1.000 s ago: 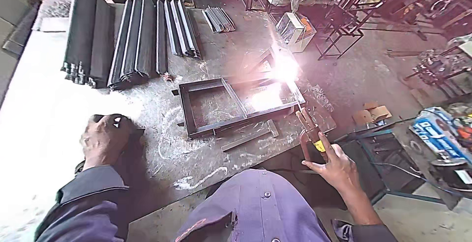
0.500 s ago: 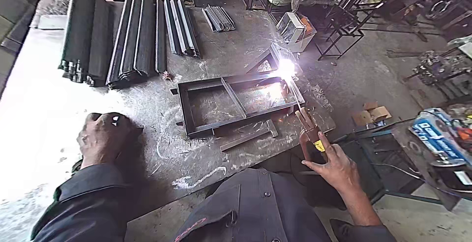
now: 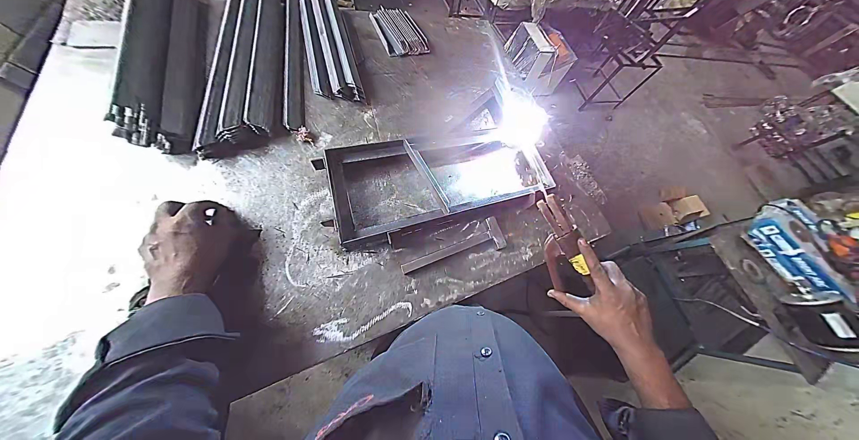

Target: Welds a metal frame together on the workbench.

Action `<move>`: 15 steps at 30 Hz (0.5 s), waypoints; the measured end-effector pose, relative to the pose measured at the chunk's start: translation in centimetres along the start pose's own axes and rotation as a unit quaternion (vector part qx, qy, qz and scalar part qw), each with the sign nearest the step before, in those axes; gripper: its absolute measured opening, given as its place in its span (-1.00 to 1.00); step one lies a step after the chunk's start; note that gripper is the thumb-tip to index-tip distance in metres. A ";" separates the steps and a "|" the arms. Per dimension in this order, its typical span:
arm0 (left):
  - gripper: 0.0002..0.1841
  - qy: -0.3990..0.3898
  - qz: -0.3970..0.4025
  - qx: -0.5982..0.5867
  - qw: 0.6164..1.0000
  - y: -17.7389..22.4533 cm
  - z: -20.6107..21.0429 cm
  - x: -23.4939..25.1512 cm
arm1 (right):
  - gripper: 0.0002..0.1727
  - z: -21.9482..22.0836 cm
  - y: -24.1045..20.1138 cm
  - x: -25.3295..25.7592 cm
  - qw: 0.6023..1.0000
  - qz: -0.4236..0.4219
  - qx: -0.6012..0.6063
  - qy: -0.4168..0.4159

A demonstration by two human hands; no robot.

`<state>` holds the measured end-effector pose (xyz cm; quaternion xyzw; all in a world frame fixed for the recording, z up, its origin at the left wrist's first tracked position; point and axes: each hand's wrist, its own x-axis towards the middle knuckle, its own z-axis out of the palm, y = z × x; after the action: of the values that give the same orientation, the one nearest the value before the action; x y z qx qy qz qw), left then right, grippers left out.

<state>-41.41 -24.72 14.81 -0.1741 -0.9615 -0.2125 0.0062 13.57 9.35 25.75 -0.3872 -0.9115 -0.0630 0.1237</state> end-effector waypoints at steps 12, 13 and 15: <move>-0.57 -0.003 0.005 0.014 1.000 -0.6 0.2 0.4 | 0.30 -0.3 -0.4 -0.5 0.999 0.012 0.045 0.015; -0.55 0.004 0.013 0.017 1.000 -0.8 0.5 0.4 | 0.35 -0.6 -0.6 -0.7 0.997 0.022 0.074 0.020; -0.52 0.000 0.011 0.013 1.000 -0.5 0.4 0.4 | 0.43 -1.1 -1.1 -0.8 0.989 0.052 0.140 0.019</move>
<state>-41.92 -24.92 14.30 -0.1845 -0.9622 -0.2002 0.0112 13.51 7.78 26.52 -0.4113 -0.8876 0.0643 0.1974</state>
